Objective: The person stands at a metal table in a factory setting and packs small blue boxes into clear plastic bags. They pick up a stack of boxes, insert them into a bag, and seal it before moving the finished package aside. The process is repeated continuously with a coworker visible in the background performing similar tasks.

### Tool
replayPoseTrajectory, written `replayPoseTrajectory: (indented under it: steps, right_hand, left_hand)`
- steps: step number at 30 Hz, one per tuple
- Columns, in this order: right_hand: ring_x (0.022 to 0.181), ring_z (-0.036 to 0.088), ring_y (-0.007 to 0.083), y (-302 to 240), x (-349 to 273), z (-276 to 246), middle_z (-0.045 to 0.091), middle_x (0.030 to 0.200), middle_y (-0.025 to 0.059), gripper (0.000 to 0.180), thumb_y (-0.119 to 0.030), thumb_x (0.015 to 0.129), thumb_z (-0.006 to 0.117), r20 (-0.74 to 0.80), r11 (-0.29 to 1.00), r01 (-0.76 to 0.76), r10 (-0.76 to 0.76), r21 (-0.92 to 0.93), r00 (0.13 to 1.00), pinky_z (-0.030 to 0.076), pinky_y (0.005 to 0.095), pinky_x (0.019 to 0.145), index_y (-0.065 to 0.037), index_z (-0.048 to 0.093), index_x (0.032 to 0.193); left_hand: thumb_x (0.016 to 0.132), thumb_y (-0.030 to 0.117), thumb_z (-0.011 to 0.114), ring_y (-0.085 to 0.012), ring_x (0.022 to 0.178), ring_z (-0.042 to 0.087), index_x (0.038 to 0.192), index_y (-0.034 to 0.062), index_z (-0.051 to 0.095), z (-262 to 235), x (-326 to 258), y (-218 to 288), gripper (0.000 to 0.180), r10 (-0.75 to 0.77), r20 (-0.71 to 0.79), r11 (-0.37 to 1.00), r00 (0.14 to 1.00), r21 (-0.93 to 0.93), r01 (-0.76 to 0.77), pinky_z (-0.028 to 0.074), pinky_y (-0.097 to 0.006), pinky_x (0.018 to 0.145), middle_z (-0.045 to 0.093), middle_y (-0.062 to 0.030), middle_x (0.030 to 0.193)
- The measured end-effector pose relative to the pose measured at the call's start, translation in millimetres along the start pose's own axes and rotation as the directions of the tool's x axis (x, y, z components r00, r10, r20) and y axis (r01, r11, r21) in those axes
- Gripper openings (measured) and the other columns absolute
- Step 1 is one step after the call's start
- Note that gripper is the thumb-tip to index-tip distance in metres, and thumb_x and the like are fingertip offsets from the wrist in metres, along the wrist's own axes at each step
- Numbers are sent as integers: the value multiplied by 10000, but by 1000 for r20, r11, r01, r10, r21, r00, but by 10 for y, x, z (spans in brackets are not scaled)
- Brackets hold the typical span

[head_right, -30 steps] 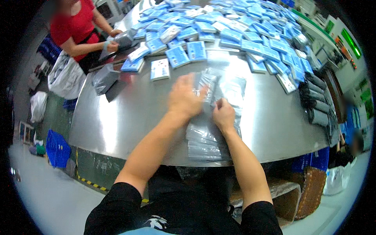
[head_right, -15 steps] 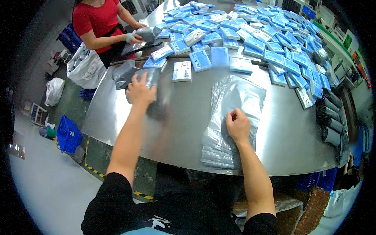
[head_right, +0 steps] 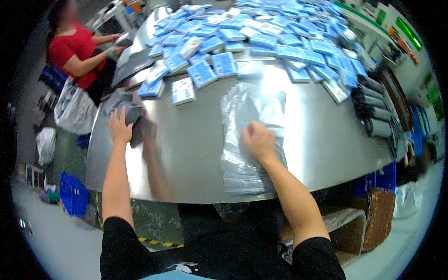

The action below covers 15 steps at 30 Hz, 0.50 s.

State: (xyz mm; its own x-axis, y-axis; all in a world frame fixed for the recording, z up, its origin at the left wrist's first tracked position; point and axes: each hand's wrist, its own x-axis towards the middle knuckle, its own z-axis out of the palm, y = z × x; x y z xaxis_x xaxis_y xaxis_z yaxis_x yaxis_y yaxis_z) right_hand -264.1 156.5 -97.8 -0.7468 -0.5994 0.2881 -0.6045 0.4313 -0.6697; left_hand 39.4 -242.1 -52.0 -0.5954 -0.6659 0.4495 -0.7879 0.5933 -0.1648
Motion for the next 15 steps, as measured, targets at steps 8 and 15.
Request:
replayPoseTrajectory:
  steps: [8,15]
  right_hand:
    - [827,642,376,-65,77,-99,666,867,180,190,-232,869,601,152,990,-138,135,15,979,501,455,728,-44,606,899]
    - [919,663,322,75,258,-385,690,948,171,251,-230,866,613,647,979,-136,4,153,763,507,417,817,-26,620,1011]
  left_hand:
    - [819,133,667,-336,1106,594,1094,87,678,-664,-536,2664,279,356,-127,500,926,-811,-303,477,-429,949,646,-138,1156]
    - [838,110,619,-317,1157,558,1095,58,666,-415,-779,3520,267,310,-91,509,947,-825,-246,417,-450,997,630,-107,1157]
